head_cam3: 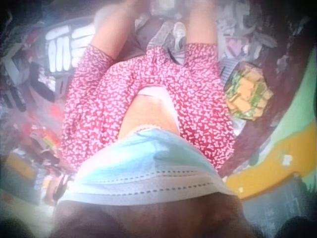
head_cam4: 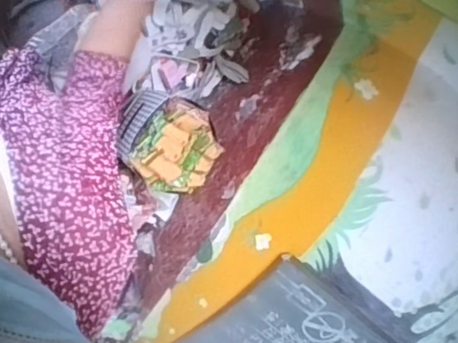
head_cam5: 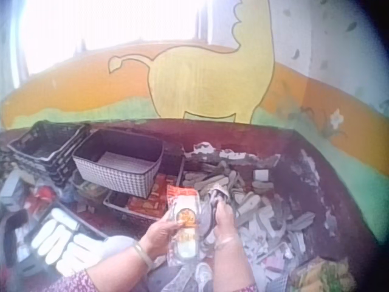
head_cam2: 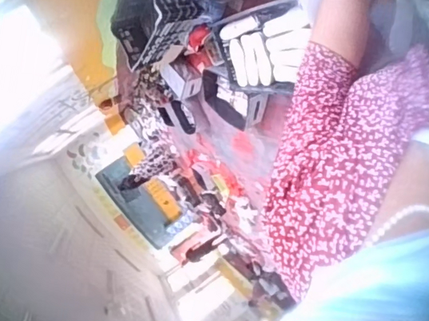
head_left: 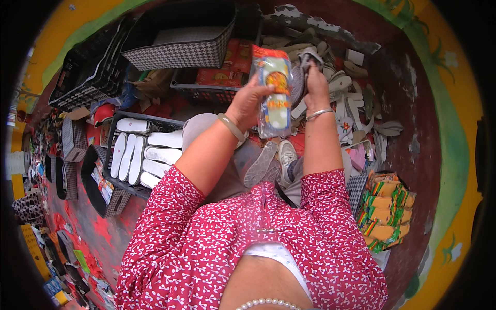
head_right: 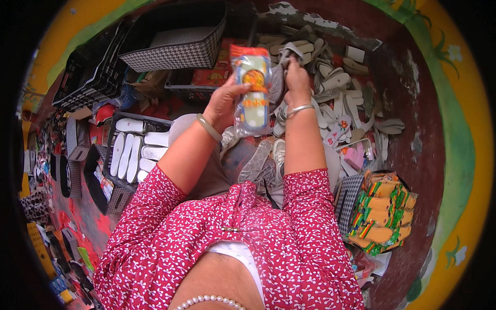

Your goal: The person picks up a packaged item and wipes it with a cloth, then picks up individual shoe insoles from a pile on the floor and places them into a black crate.

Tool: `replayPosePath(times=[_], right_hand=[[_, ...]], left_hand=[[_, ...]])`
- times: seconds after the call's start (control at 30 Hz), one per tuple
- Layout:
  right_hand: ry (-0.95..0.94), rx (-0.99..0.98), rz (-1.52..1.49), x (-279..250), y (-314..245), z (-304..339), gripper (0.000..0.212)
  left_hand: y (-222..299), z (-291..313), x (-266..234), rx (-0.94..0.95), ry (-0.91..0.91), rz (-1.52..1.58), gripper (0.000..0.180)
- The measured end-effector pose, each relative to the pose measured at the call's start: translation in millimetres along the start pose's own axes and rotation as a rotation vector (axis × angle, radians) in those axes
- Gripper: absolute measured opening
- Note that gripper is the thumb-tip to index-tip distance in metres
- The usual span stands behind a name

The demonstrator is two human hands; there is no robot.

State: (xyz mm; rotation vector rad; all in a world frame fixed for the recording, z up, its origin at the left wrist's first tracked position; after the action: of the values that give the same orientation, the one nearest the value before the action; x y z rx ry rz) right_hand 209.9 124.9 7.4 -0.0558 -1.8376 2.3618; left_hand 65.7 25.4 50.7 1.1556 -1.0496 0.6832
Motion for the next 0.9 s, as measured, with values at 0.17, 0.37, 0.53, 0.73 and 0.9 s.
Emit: replayPosePath(times=[0.17,0.37,0.53,0.73,0.9], right_hand=[[-0.091,-0.131,-0.283,-25,-54,28,0.039],[-0.654,0.087,-0.561,31,-53,86,0.055],[-0.746,0.132,-0.597,87,-22,109,0.062],[-0.68,0.002,-0.264,110,-9,116,0.052],[-0.397,-0.067,-0.218,81,-3,93,0.039]], left_hand=[[74,0,-39,0.362,0.072,0.332,0.042],[128,22,-51,0.614,0.106,0.296,0.037],[126,26,-27,0.64,0.01,0.158,0.042],[89,16,2,0.586,-0.026,-0.072,0.034],[63,3,-18,0.45,0.108,-0.109,0.032]])
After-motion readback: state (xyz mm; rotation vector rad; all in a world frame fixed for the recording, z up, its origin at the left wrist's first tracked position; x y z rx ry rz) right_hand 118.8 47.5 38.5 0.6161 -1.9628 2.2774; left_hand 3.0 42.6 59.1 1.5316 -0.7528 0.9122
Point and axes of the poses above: each hand's wrist, its own z-axis away from the middle knuckle, its own x-axis out of the palm, y = z × x, the point moved 10 cm from there along -z, towards the middle knuckle, and after that the axes turned 13 degrees about z, right-handed, at the moved point
